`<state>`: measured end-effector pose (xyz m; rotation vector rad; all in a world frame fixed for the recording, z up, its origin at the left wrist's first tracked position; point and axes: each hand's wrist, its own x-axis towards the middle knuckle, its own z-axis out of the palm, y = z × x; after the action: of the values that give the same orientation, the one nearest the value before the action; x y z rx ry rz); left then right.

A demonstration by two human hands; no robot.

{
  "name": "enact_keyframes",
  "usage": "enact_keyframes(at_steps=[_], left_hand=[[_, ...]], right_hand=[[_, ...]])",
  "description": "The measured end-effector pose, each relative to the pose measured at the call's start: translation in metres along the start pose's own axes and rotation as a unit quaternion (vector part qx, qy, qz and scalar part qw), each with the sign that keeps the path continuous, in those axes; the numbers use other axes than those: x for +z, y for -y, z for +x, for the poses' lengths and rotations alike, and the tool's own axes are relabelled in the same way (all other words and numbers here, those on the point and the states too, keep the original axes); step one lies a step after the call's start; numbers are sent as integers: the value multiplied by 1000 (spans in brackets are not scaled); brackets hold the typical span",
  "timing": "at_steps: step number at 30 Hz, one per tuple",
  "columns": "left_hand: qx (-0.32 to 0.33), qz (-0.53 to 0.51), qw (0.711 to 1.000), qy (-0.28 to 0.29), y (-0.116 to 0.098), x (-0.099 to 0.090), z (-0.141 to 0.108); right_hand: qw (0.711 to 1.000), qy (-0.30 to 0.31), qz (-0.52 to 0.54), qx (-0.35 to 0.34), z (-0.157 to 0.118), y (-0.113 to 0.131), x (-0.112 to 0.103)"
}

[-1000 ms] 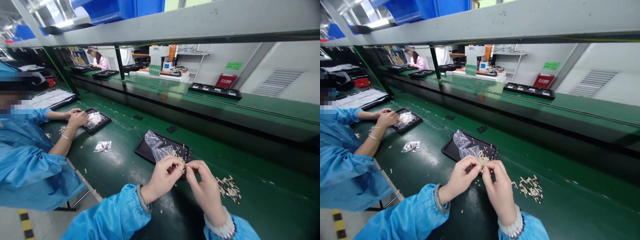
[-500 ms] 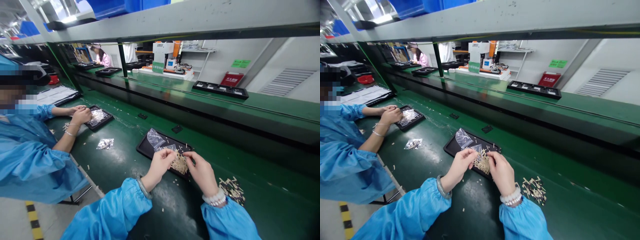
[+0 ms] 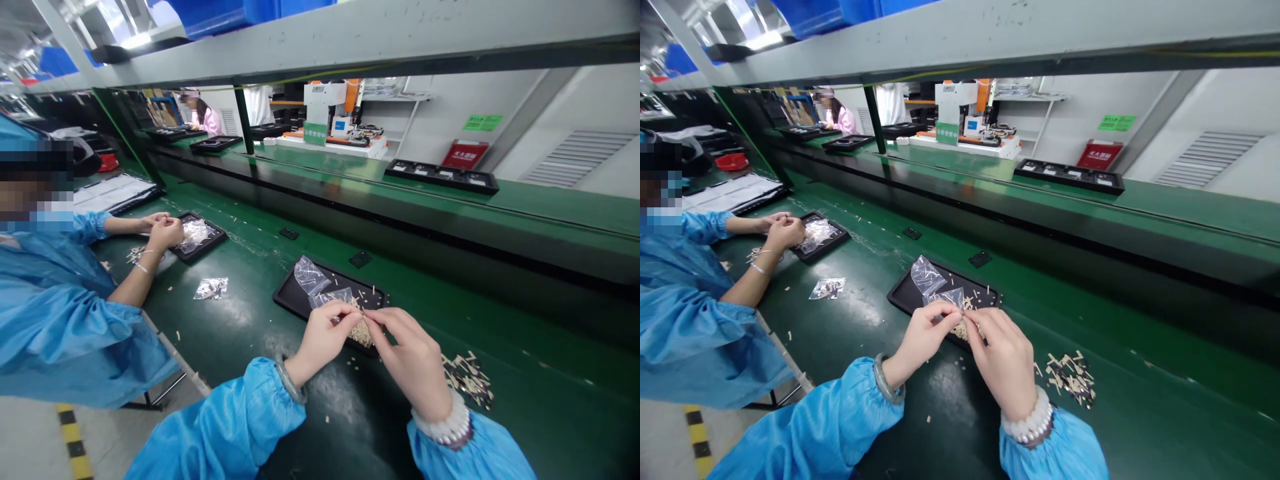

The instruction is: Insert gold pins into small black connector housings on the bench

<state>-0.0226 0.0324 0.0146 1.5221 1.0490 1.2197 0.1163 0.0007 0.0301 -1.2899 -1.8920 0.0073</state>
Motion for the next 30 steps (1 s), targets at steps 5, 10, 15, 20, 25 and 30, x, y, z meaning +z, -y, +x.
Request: enact_keyframes(at_steps=[5, 10, 15, 20, 25, 30], left_hand=[[95, 78, 992, 13, 0, -3, -1], [203, 214, 954, 52, 1, -10, -2], [225, 252, 940, 56, 0, -8, -4], [144, 163, 975, 40, -6, -3, -6], [54, 82, 995, 22, -4, -3, -3], [27, 56, 998, 28, 1, -2, -1]], right_hand=[[999, 16, -42, -24, 0, -3, -4], [993, 29, -97, -61, 1, -3, -8], [992, 12, -118, -40, -1, 2, -2], [993, -2, 59, 103, 0, 4, 3], [924, -25, 243, 294, 4, -18, 3], [976, 56, -19, 210, -1, -39, 9]])
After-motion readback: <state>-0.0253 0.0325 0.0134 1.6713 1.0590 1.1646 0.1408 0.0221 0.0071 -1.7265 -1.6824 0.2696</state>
